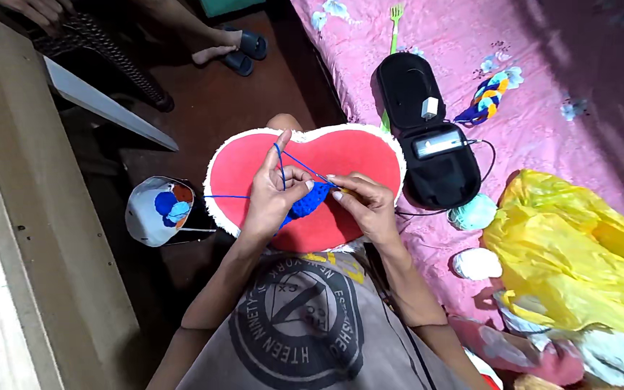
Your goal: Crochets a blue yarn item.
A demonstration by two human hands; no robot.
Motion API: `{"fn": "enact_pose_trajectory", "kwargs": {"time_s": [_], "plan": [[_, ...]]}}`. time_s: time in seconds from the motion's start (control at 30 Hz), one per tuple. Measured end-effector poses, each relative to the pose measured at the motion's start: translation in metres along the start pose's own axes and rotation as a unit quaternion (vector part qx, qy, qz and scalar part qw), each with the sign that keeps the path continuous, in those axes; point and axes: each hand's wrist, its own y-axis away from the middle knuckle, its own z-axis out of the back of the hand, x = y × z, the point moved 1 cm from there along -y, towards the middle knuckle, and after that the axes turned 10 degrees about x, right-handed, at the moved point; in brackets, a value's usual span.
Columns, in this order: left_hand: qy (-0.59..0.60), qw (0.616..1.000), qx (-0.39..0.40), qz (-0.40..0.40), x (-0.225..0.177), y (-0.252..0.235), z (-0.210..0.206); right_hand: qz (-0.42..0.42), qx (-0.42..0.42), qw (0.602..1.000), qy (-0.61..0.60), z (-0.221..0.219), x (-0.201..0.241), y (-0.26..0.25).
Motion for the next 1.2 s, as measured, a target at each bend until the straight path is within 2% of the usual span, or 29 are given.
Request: {"fn": "enact_pose_trajectory", "kwargs": {"time_s": [0.07,0.17,0.3,0.63,1.2], "plan": [[-0.034,0.999,-0.009,0.002,0.002,0.000,0.000,0.005,0.038,0.994,0.100,0.010,-0.005,0.004],[-0.084,0.996,-0.009,0.012,0.010,0.000,-0.002,0.012,0.052,0.968,0.246,0.015,-0.008,0.009],[-0.118,0.992,-0.025,0.032,0.016,-0.001,-0.003,0.031,0.049,0.934,0.354,0.013,-0.006,0.009],[-0.187,0.981,-0.052,0.020,0.023,-0.003,-0.006,0.020,0.043,0.894,0.446,0.002,0.000,0.011],[-0.250,0.967,-0.056,-0.006,0.030,-0.003,-0.007,-0.009,0.012,0.876,0.482,-0.013,-0.002,0.015]]}}
